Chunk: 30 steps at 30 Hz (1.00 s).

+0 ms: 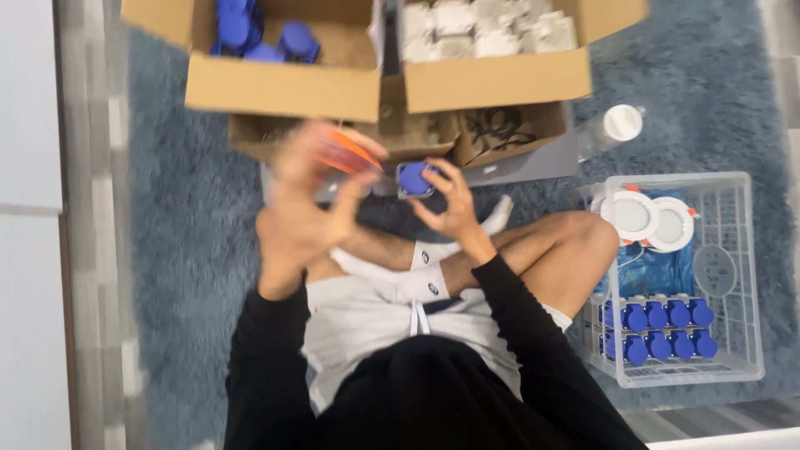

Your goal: Assembling plastic electrical boxes and LED lighting components using a screwdriver while sitting on the floor.

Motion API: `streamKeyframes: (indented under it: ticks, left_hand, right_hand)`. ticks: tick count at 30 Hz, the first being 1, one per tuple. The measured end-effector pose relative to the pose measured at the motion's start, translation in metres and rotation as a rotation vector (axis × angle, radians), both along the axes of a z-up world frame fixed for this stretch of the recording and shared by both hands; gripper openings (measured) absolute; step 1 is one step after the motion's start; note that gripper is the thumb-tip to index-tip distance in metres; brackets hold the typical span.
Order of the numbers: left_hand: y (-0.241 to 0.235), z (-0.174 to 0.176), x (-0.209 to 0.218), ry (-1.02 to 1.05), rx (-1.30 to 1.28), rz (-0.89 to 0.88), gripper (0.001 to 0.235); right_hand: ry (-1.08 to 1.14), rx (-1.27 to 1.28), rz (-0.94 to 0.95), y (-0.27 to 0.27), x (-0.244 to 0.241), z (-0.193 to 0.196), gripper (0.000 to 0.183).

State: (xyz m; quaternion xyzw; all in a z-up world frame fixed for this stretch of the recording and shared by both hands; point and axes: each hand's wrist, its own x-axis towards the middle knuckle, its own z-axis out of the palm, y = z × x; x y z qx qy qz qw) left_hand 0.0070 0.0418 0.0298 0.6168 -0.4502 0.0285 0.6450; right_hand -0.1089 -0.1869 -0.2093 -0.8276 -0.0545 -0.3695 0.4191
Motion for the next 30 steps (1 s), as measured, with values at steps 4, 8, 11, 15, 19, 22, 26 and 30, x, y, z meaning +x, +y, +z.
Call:
streamKeyframes:
  ticks: [4, 8, 11, 15, 19, 22, 26, 30]
  left_hand:
    - [0.048, 0.012, 0.015, -0.043, -0.141, 0.226, 0.096]
    - [0.076, -0.023, 0.025, 0.105, -0.291, 0.375, 0.113]
    - [0.077, -0.055, 0.038, 0.063, -0.253, 0.437, 0.108]
    - [0.067, -0.101, 0.056, 0.025, -0.238, 0.483, 0.099]
    - [0.057, -0.128, 0.064, -0.021, -0.194, 0.523, 0.095]
    - [0.054, -0.131, 0.069, -0.086, -0.145, 0.542, 0.092]
    - [0.053, -0.129, 0.071, -0.115, -0.135, 0.528, 0.093]
    - [0.057, -0.118, 0.069, -0.150, -0.143, 0.524, 0.093]
  right_hand:
    - [0.110, -0.087, -0.004, -0.001, -0.005, 0.010, 0.074]
    - [0.125, -0.083, -0.007, 0.001, -0.006, 0.015, 0.072]
    - [0.126, -0.080, -0.004, 0.002, -0.007, 0.017, 0.076]
    - [0.133, -0.109, -0.013, 0.002, -0.006, 0.019, 0.075]
    - [0.130, -0.115, -0.016, 0.002, -0.007, 0.017, 0.076]
    - [0.129, -0.106, -0.016, 0.002, -0.006, 0.017, 0.076]
    - [0.129, -0.099, -0.017, 0.003, -0.007, 0.016, 0.076]
    - [0.120, -0.098, -0.019, 0.002, -0.006, 0.014, 0.077]
